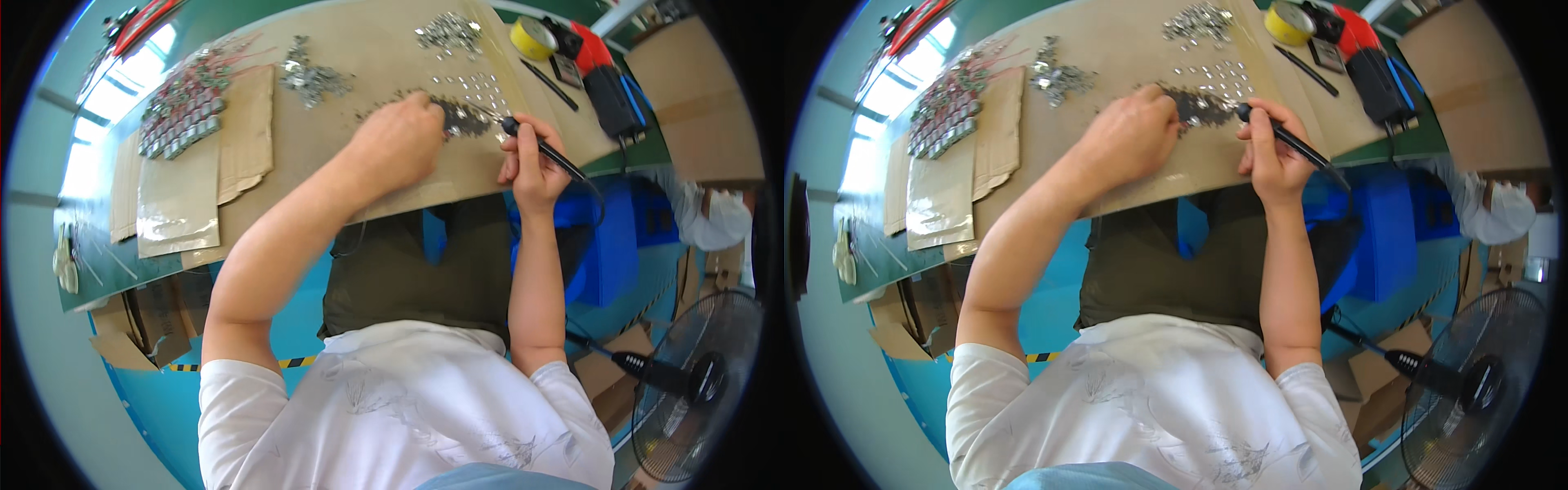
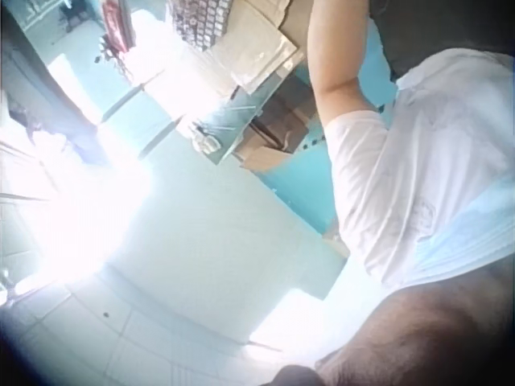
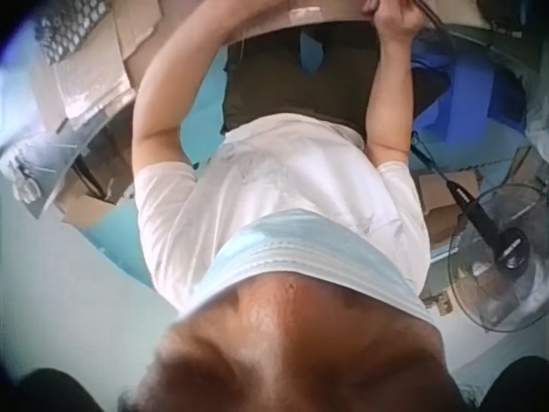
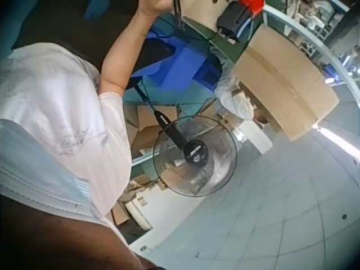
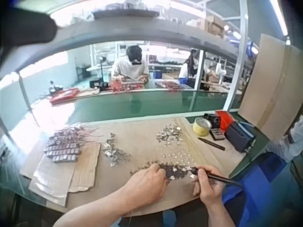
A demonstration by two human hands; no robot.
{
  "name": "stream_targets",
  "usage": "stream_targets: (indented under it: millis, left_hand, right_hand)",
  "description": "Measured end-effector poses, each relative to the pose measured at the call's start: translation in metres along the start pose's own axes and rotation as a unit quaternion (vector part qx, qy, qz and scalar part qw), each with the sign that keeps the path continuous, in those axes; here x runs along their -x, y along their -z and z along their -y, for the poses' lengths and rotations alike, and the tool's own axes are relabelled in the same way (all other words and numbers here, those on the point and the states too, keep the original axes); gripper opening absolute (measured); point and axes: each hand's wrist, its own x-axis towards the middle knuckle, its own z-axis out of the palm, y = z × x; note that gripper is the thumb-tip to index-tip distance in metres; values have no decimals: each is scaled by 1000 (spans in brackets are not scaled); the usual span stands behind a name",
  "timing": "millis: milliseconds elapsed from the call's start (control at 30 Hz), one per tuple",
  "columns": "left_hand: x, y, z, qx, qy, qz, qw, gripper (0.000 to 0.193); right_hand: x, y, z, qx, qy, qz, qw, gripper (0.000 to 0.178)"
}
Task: Soldering electronic components and wires onto small circuit boards at a factory workstation.
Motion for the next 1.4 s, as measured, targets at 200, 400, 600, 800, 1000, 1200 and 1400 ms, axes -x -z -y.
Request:
stream_targets:
  millis: [200, 400, 600, 800, 1000, 1200, 1400]
  left_hand:
    - [3, 5, -5, 4, 21, 43, 999, 20]
    - [5, 6, -7, 15, 8, 40, 999, 23]
    - [3, 1, -1, -2, -26, 58, 998, 27]
    - [2, 1, -2, 18, -29, 26, 999, 25]
    - [2, 6, -3, 24, 11, 56, 998, 21]
    - [1, 10, -7, 24, 19, 42, 999, 18]
    - [7, 37, -8, 0, 60, -47, 997, 26]
  right_hand:
    - [-48, -44, 29, 135, -43, 136, 980, 25]
    - [-108, -116, 2, 273, 106, 342, 893, 34]
    - [-125, -161, -16, 297, 117, 442, 838, 34]
    - [-129, -159, -22, 336, 93, 422, 837, 32]
    - [-106, -107, -6, 256, 90, 251, 929, 31]
    - [-44, -28, 4, 290, 193, 98, 932, 35]
    - [-15, -8, 22, 308, 175, 166, 920, 36]
